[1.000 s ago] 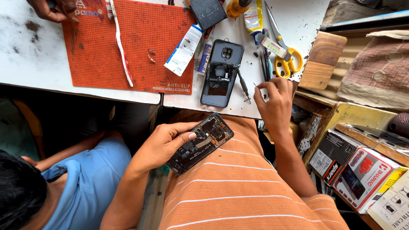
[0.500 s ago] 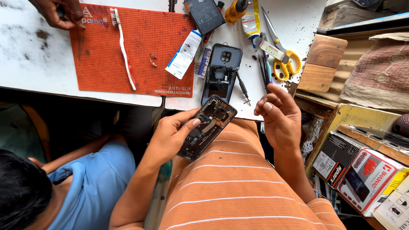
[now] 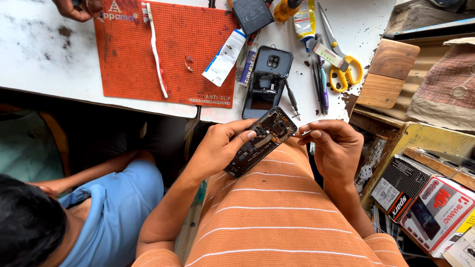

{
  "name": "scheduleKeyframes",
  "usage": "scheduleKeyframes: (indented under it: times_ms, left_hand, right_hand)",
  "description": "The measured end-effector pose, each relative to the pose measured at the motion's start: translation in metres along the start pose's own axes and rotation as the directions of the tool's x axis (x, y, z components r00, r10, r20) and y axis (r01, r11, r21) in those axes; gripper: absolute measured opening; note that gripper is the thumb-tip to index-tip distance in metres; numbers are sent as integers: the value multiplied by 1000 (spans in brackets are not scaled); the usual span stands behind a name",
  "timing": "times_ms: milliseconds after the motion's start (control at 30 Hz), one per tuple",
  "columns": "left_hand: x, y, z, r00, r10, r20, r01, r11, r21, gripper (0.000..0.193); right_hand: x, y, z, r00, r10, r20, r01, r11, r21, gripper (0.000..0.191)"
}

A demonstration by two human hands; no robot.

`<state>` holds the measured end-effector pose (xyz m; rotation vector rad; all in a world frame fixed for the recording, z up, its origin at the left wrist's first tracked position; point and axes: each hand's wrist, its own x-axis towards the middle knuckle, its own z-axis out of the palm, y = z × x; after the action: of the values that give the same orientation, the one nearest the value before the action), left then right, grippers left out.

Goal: The person uses tweezers to manipulate internal components of a disassembled smartphone. They carefully adjust small parts and connectors inside the device while another person sits nearby using a phone.

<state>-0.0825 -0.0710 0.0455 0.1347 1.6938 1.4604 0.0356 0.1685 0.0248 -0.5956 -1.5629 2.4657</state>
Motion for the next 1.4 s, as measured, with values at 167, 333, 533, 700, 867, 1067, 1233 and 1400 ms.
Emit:
scheduleKeyframes:
  times_ms: [167, 333, 533, 700, 867, 1067, 1233, 1400]
  left_hand:
    - [-3, 2, 0, 1000, 12, 1, -12, 999, 41, 36]
    - [-5, 5, -2, 999, 46, 7, -46, 999, 21, 38]
    - [-3, 6, -3, 995, 102, 11, -103, 992, 68, 39]
    - [2, 4, -3, 988, 149, 46, -151, 987, 59, 37]
    - [8, 0, -5, 990, 103, 101, -109, 992, 60, 39]
    - [13, -7, -6, 989, 105, 104, -109, 993, 36, 39]
    - [15, -12, -8, 992, 87, 93, -90, 995, 31, 42]
    - [17, -13, -6, 989, 110, 95, -113, 993, 30, 41]
  right_hand:
    - [-4, -3, 10, 997, -71, 42, 75, 989, -124, 11]
    - [-4, -8, 21, 988, -123, 93, 142, 960, -242, 11]
    - [1, -13, 33, 972, -194, 133, 233, 732, -640, 15]
    - [9, -11, 43, 914, -302, 269, 396, 528, -752, 24]
    - [24, -12, 45, 807, -343, 481, 575, 271, -772, 28]
    - [29, -9, 46, 781, -294, 551, 612, 188, -768, 30]
    - [31, -2, 47, 779, -271, 565, 619, 185, -764, 29]
    - [31, 1, 47, 787, -265, 557, 612, 216, -761, 28]
